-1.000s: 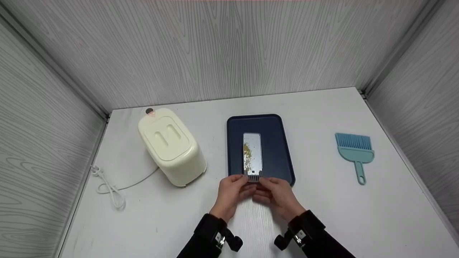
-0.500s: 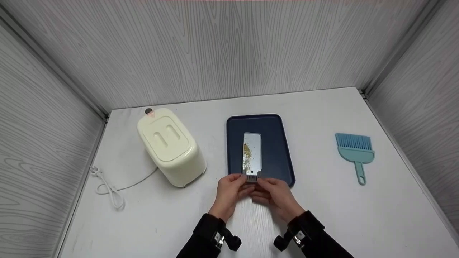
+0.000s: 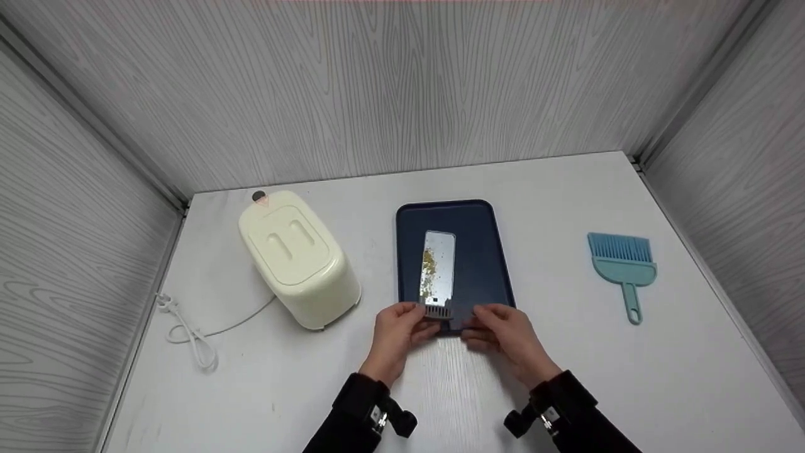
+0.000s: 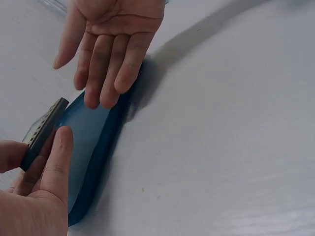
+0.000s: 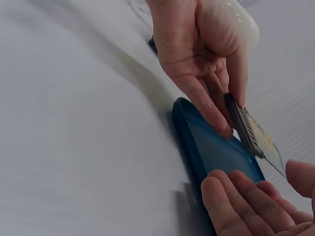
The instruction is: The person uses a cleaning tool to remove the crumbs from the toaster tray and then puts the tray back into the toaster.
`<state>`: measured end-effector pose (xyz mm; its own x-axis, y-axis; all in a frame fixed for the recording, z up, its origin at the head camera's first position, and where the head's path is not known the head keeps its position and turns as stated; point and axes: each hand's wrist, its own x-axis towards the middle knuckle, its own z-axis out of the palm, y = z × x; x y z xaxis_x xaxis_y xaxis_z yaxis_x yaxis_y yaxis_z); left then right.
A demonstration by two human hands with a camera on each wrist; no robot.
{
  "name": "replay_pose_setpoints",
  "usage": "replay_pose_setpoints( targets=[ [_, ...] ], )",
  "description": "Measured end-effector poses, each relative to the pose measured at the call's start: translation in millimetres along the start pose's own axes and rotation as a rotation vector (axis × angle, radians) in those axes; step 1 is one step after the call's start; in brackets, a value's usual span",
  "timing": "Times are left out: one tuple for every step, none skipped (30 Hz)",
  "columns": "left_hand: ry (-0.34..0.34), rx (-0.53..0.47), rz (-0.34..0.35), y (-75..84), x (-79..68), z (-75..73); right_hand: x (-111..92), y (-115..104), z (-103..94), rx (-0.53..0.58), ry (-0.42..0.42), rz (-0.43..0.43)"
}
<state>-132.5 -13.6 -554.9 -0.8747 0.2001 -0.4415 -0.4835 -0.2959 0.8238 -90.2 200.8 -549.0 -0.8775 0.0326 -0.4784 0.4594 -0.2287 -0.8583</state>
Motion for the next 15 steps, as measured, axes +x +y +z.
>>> replay_pose_setpoints(
  targets=[
    [0.002, 0.005, 0.001, 0.3, 0.3, -1.0, -0.7, -2.4, -5.0, -0.024, 0.013, -0.015],
    [0.004, 0.010, 0.002, 0.7, 0.5, -1.9, -1.2, -4.9, -10.2, -0.046, 0.025, -0.029],
    [0.008, 0.012, 0.002, 1.2, 0.8, -2.7, -1.7, -7.6, -15.6, -0.070, 0.042, -0.044],
    [0.008, 0.017, 0.004, 1.8, 0.9, -3.4, -1.8, -10.4, -21.2, -0.092, 0.061, -0.056],
    [0.009, 0.023, 0.007, 2.2, 1.2, -4.2, -2.0, -13.4, -27.0, -0.112, 0.079, -0.070],
    [0.009, 0.027, 0.010, 2.5, 1.5, -5.0, -2.1, -16.6, -32.9, -0.128, 0.099, -0.080],
    [0.012, 0.028, 0.007, 2.8, 2.0, -5.5, -1.9, -19.5, -39.1, -0.140, 0.116, -0.090],
    [0.013, 0.029, 0.008, 3.5, 1.7, -5.9, -1.6, -22.4, -45.6, -0.154, 0.134, -0.100],
    [0.015, 0.029, 0.007, 4.0, 1.8, -6.4, -1.0, -25.2, -52.3, -0.169, 0.155, -0.107],
    [0.014, 0.031, 0.008, 4.4, 1.8, -6.8, -0.5, -27.9, -59.4, -0.187, 0.176, -0.114],
    [0.015, 0.031, 0.007, 4.7, 2.0, -7.1, -0.2, -30.6, -66.6, -0.210, 0.196, -0.119],
    [0.015, 0.031, 0.007, 5.2, 2.1, -7.2, 0.3, -33.0, -74.2, -0.242, 0.218, -0.120],
    [0.016, 0.029, 0.004, 5.6, 2.3, -7.3, 0.5, -35.3, -82.2, -0.279, 0.241, -0.121],
    [0.017, 0.027, 0.002, 6.1, 2.5, -7.3, 0.5, -37.7, -90.4, -0.322, 0.270, -0.121],
    [0.017, 0.027, 0.000, 6.2, 3.3, -7.4, 0.5, -40.1, -98.9, -0.364, 0.299, -0.118]
  ],
)
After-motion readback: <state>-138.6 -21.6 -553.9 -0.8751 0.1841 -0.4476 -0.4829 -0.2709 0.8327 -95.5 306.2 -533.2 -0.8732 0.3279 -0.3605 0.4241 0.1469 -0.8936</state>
